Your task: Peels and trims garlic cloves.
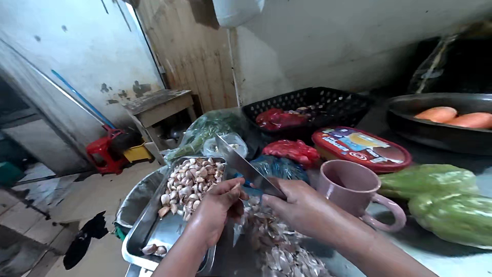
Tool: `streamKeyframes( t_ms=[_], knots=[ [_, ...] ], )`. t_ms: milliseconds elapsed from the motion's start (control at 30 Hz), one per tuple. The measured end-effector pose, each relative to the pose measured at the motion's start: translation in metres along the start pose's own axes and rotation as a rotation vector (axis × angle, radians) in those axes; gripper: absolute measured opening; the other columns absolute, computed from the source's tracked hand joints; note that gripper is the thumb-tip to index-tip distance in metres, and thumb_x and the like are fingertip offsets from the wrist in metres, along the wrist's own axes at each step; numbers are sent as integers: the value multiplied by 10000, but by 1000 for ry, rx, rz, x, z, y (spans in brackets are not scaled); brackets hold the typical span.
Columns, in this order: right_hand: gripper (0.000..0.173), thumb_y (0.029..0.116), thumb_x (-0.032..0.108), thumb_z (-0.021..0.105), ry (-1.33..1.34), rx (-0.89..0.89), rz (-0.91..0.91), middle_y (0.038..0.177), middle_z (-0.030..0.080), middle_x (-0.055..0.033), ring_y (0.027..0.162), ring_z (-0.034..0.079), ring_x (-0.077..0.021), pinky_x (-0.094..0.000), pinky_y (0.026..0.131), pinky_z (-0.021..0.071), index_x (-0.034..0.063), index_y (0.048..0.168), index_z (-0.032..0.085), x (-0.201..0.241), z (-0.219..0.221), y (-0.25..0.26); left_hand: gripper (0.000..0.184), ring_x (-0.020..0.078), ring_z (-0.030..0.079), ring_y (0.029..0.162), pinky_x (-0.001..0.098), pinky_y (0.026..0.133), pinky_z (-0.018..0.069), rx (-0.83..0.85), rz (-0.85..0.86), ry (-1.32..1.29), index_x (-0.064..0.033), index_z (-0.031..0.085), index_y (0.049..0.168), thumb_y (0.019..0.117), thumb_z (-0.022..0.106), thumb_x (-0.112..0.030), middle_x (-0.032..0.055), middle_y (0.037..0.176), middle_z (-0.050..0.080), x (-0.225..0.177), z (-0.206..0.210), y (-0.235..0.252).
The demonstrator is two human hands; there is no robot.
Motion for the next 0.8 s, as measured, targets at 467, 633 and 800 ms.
streamKeyframes(
  t_ms=[467,633,800],
  knots=[
    [277,1064,239,513,24,9,-49,832,657,7,727,601,-79,-302,673,505,208,1277,688,6,11,2,128,136,733,800,235,615,562,-29,275,211,-57,661,1098,1020,603,-140,74,932,760,-11,-2,-12],
    [359,1076,259,509,5,22,-25,969,707,-7,824,650,-100,-330,755,539,259,1424,600,6,14,1,103,142,718,739,252,630,583,-66,294,208,-42,666,1063,993,640,-114,76,883,741,-11,-3,-13],
    [321,1063,254,530,-70,-36,-82,864,673,-2,740,631,-111,-339,686,535,258,1372,615,7,12,1,76,157,697,670,267,622,586,-65,230,-93,-1,658,1023,995,591,-22,125,842,726,-11,-6,-11]
  ],
)
Point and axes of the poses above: each hand's wrist, its own y-axis towards the middle knuckle, its own z-axis out of the palm, x = y × z, the point moved 10 cm from there along y, towards the middle knuckle
